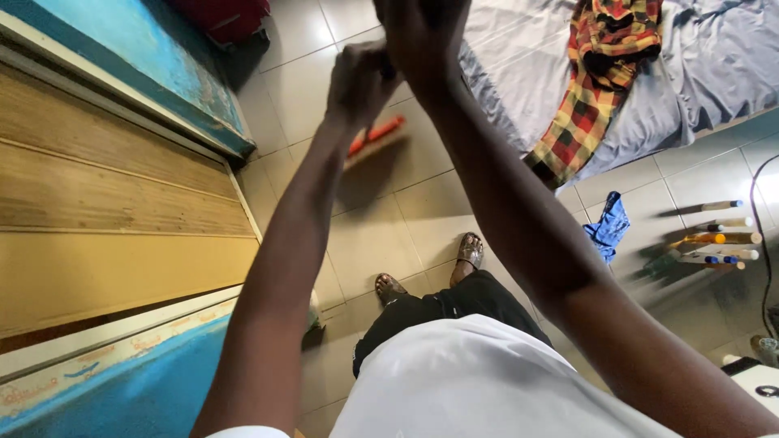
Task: The person assembles a broom by holding and twisting the broom handle by hand.
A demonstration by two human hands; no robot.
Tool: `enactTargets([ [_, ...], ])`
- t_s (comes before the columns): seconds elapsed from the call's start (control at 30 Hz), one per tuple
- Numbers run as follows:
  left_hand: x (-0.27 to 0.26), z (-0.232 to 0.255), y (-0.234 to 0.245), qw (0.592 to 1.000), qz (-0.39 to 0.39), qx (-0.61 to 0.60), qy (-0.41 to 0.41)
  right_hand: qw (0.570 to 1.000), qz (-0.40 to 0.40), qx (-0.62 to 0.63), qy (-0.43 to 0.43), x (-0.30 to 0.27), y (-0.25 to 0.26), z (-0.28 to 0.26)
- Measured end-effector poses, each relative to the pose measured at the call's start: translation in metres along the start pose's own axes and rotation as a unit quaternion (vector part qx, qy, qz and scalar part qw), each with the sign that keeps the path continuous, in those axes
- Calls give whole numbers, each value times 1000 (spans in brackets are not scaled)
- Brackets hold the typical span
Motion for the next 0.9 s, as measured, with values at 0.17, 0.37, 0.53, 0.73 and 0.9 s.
enactTargets([
  [0.17,-13,-71,-24,993,20,93,69,996,-56,-73,15,-24,-24,16],
  [0.37,-58,-129,-66,949,-194,6,248,945,-217,-119,-216,-102,-5,64],
  [0.53,-87,-109,-79,939,-232,6,253,939,-219,-133,-231,-144,25,64],
  [0.73,-55,-77,-66,969,-94,106,204,951,-181,-96,-229,-87,14,56],
  [0.9,9,-39,-40,983,19,182,18,982,-102,-100,-123,7,-1,17],
])
Point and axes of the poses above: each hand's wrist, its own x-axis towards the middle knuckle, its own y-axis out of the back of the hand, z = x × y, the point moved 1 cm from there along x, towards the middle knuckle, and after that the axes turned 7 degrees about x, right-handed, at the moved point
